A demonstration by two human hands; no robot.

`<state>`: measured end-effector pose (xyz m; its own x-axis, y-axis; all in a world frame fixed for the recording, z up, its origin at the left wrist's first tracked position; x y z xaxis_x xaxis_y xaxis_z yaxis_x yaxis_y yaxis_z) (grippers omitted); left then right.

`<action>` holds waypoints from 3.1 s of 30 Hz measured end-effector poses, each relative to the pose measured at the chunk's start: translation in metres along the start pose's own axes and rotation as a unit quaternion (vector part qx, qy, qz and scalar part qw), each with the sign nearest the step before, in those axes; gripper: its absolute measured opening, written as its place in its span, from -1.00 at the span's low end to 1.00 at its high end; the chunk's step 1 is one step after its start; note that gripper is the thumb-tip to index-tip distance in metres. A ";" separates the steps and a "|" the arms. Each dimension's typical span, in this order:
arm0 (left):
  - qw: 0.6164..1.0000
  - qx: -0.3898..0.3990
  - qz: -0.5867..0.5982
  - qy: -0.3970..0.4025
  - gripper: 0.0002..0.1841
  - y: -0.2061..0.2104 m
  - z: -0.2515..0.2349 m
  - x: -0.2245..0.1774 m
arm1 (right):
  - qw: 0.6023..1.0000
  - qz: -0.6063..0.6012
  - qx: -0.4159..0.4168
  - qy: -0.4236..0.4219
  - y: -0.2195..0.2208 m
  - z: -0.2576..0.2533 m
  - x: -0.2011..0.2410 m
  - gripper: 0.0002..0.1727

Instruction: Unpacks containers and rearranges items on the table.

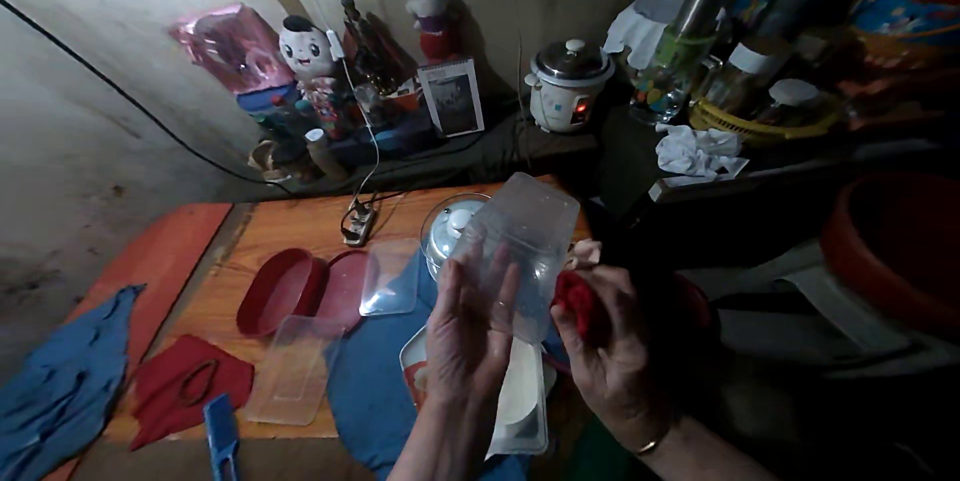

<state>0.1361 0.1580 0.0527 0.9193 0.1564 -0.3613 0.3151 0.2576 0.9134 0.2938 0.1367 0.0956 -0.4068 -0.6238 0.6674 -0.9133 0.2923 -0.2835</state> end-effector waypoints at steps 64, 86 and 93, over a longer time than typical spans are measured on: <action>0.877 0.022 -0.480 -0.016 -0.26 -0.049 0.021 0.034 | 0.913 0.212 0.331 -0.113 0.032 -0.003 -0.012 -0.32; 0.813 0.083 -0.574 0.057 -0.24 -0.028 0.017 -0.003 | 0.925 0.152 0.340 -0.081 0.059 -0.008 -0.009 -0.33; 0.797 0.050 -0.599 0.061 -0.35 -0.050 0.010 -0.025 | 0.878 -0.030 0.474 -0.058 0.082 0.053 0.020 -0.58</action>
<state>0.0998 0.1315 0.0182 -0.0842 -0.0521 -0.9951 0.9719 0.2158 -0.0936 0.2099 0.1093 0.0495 -0.3067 -0.7031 0.6415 -0.5152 -0.4441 -0.7330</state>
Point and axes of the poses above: each hand's wrist, its own z-axis away from the middle knuckle, its own y-axis out of the palm, x = y × z, the point moved 10 cm from there along -z, towards the middle knuckle, and after that the axes turned 2 degrees about z, right-handed, at the moved point
